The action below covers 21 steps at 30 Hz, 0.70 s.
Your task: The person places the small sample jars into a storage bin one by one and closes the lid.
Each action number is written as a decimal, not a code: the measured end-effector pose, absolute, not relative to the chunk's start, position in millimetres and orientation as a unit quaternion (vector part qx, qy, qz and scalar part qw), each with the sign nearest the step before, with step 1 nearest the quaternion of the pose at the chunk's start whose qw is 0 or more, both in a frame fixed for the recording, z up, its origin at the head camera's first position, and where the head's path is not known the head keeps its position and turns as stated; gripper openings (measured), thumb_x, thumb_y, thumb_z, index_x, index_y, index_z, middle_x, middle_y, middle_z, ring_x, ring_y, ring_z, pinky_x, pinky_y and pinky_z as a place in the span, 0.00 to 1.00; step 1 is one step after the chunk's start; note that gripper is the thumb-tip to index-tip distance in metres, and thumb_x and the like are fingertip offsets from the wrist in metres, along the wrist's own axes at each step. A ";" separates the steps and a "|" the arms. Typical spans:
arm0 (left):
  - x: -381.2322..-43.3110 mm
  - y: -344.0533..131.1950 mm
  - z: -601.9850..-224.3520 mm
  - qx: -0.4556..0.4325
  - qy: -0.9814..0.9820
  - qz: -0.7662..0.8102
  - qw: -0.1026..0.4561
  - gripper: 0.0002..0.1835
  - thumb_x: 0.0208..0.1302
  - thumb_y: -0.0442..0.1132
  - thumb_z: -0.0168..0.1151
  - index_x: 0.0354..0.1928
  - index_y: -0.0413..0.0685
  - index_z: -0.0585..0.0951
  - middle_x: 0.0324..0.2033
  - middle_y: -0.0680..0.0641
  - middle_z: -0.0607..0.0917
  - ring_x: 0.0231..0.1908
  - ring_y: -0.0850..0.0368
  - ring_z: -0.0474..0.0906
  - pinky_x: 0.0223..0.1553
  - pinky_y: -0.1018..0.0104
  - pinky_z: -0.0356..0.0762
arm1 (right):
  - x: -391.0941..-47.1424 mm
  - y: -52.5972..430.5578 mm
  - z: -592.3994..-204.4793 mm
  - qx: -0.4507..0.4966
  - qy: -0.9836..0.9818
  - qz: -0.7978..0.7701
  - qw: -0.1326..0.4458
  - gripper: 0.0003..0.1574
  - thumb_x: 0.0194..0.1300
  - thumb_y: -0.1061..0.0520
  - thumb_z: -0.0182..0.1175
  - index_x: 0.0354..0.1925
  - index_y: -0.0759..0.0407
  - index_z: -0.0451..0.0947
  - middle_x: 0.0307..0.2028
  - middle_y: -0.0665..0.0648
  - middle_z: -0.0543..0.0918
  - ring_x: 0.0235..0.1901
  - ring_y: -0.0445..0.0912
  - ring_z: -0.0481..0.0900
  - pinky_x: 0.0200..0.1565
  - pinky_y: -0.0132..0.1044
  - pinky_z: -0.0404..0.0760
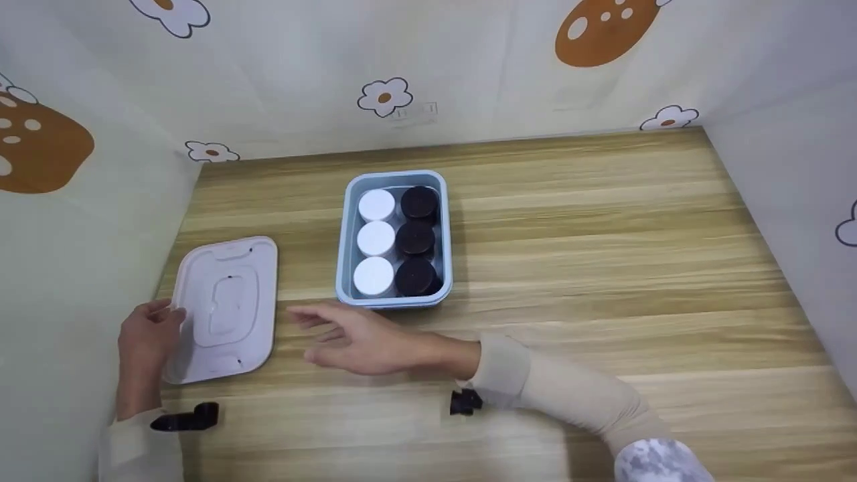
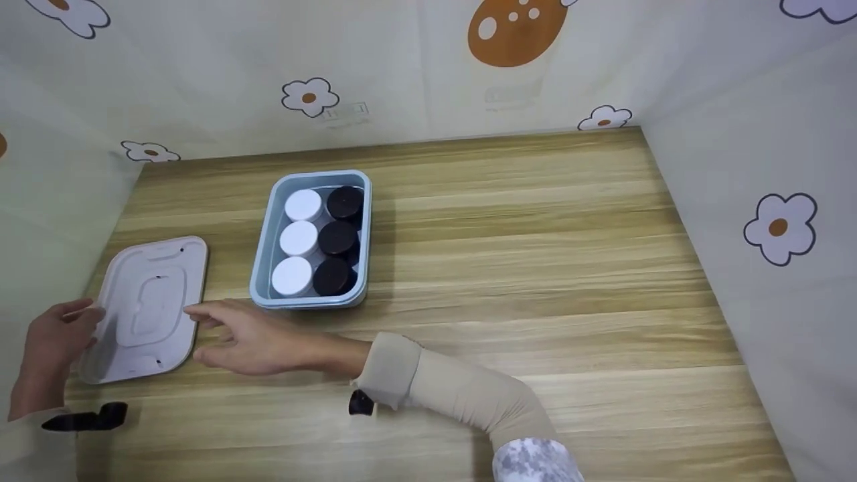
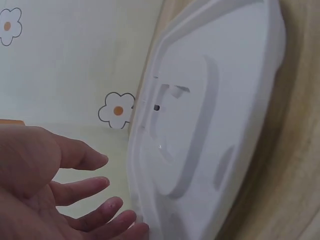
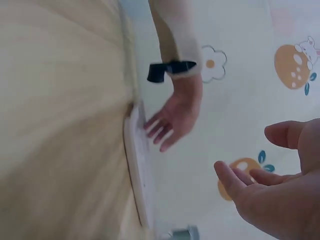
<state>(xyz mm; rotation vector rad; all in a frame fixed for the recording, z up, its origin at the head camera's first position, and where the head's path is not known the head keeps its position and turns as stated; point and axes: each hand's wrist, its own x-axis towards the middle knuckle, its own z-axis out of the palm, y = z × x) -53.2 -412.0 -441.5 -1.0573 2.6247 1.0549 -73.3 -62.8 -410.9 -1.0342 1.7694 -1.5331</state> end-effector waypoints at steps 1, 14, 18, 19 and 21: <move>-52.9 -412.4 -442.6 -0.349 0.869 0.346 0.061 0.32 0.75 0.46 0.45 0.73 0.32 0.60 0.68 0.27 0.67 0.66 0.33 0.67 0.52 0.53 0.75 | -70.4 -66.5 -414.6 -0.382 0.668 -0.568 0.292 0.39 0.71 0.60 0.60 0.75 0.59 0.59 0.71 0.60 0.70 0.70 0.48 0.69 0.67 0.28 0.71; -42.4 -422.9 -451.1 -0.355 0.859 0.352 0.106 0.38 0.73 0.47 0.43 0.74 0.24 0.51 0.66 0.21 0.63 0.63 0.28 0.66 0.58 0.43 0.73 | -76.5 -118.6 -461.4 -0.147 0.588 -0.684 0.406 0.39 0.71 0.63 0.57 0.75 0.65 0.56 0.71 0.64 0.68 0.68 0.55 0.73 0.67 0.33 0.73; -41.3 -424.3 -452.2 -0.359 0.854 0.357 0.119 0.38 0.73 0.48 0.43 0.73 0.25 0.53 0.65 0.23 0.65 0.61 0.30 0.68 0.52 0.47 0.76 | -80.5 -133.0 -477.3 -0.076 0.530 -0.725 0.432 0.40 0.71 0.65 0.56 0.76 0.65 0.54 0.72 0.65 0.66 0.66 0.58 0.75 0.67 0.42 0.75; -41.0 -424.2 -452.0 -0.357 0.853 0.360 0.122 0.38 0.73 0.48 0.43 0.73 0.24 0.53 0.66 0.22 0.65 0.62 0.30 0.68 0.53 0.48 0.76 | -80.6 -136.1 -480.8 -0.062 0.513 -0.736 0.438 0.40 0.71 0.65 0.55 0.76 0.65 0.53 0.72 0.66 0.65 0.66 0.60 0.74 0.68 0.45 0.74; -41.0 -423.6 -451.9 -0.349 0.856 0.360 0.129 0.37 0.74 0.48 0.43 0.73 0.24 0.54 0.67 0.22 0.64 0.63 0.29 0.67 0.55 0.47 0.76 | -80.1 -140.6 -486.0 -0.050 0.506 -0.740 0.440 0.41 0.71 0.64 0.55 0.77 0.65 0.52 0.72 0.66 0.65 0.66 0.59 0.74 0.68 0.46 0.74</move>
